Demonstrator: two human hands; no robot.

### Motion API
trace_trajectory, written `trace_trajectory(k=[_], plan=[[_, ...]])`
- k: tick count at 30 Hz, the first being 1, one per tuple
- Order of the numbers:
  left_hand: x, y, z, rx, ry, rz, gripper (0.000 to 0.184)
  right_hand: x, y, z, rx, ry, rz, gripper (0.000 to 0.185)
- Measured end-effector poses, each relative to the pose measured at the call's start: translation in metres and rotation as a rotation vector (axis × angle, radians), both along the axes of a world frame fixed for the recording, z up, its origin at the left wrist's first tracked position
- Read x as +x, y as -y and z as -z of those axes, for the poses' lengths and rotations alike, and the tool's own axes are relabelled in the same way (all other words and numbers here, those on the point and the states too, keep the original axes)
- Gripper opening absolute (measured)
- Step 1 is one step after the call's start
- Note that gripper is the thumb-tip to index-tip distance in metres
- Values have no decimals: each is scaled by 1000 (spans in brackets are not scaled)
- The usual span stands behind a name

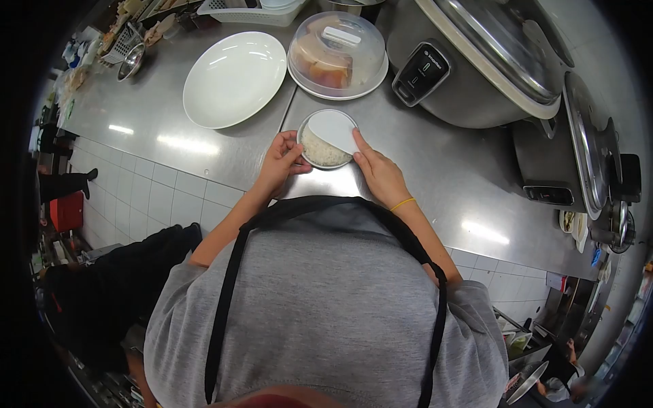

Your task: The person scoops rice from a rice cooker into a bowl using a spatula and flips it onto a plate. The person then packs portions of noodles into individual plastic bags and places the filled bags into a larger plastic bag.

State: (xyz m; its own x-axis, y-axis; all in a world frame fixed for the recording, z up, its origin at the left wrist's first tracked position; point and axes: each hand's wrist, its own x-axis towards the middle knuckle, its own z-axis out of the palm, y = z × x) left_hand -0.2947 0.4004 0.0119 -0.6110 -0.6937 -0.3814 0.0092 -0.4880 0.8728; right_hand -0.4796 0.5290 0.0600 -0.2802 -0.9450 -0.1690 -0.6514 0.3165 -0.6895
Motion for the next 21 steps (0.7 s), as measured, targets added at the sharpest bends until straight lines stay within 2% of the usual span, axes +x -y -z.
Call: trace_trajectory(k=[2, 5, 7, 13, 17, 19, 21], plan=[[1, 1, -1, 1, -13, 2, 33, -1, 1, 3, 23, -17, 10, 44], [1, 2, -2, 22, -24, 1, 33, -3, 2, 7, -89, -55, -45, 43], [1, 2, 0, 24, -33, -6, 36, -4, 4, -3, 25, -150, -77, 42], [1, 3, 2, 24, -36, 0, 39, -9, 11, -28, 142, -182, -124, 40], [1, 2, 1, 40, -42, -13, 32, -10, 15, -35, 2, -205, -148, 40], [0, 1, 2, 31, -50, -22, 33, -7, 16, -37, 182, -271, -205, 41], [-1, 0, 4, 18, -62, -34, 35, -13, 20, -33, 145, -296, -236, 40]])
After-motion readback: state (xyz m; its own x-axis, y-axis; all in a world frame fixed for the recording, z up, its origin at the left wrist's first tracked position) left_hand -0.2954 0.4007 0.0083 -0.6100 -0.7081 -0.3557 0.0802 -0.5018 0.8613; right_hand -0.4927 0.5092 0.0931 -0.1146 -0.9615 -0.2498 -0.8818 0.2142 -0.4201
